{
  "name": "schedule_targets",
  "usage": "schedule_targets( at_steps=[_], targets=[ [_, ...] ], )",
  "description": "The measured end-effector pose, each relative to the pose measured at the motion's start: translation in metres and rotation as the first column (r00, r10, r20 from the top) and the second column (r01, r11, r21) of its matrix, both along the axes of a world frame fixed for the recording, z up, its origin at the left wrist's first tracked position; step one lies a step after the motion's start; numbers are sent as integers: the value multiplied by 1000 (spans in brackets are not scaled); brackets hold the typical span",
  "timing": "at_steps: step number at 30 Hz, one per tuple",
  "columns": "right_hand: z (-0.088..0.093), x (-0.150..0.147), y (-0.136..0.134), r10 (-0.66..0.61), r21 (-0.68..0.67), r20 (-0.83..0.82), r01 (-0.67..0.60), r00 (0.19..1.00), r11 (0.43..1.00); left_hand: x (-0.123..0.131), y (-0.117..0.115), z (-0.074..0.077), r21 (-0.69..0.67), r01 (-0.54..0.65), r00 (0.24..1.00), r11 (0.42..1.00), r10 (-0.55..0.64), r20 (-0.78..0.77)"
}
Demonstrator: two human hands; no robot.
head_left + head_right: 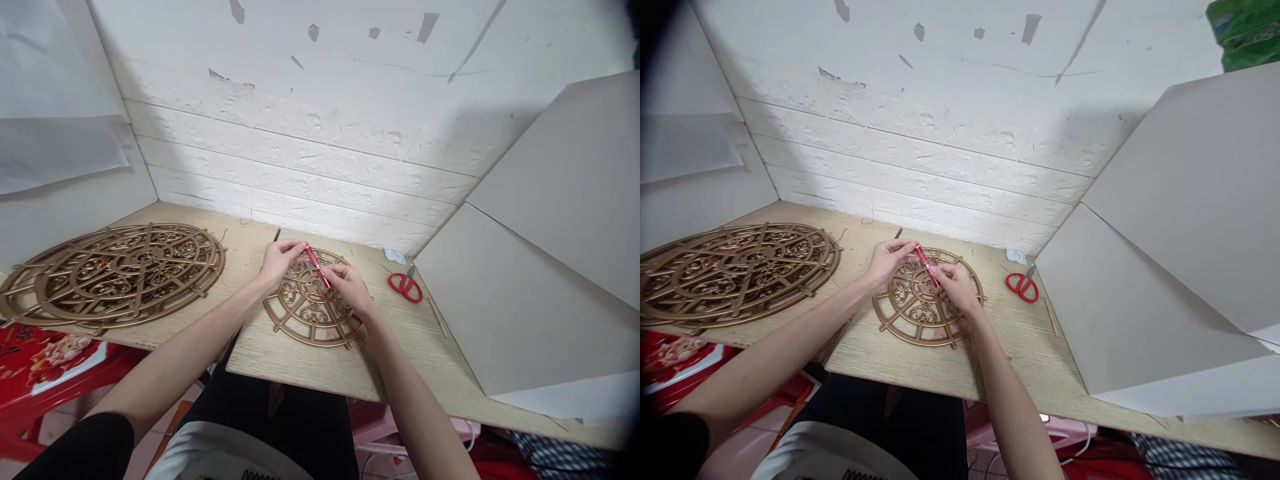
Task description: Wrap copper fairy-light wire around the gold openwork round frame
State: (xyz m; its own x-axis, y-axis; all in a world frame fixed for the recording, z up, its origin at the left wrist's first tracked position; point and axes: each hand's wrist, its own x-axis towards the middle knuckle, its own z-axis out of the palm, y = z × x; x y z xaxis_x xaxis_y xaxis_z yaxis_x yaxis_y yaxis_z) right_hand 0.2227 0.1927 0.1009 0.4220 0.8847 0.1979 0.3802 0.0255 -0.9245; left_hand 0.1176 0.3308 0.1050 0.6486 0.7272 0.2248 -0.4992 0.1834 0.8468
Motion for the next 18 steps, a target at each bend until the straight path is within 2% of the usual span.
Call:
schedule_targets(
  at_steps=[9,18],
  targets=[
    [1,-8,1,63,-22,-100,-66,993,998,0,-1,-1,36,20,1000,999,-20,-14],
    [4,-5,-1,48,-19,-84,-50,995,999,-2,2,1,-37,21,999,999,-22,-30]
  ],
)
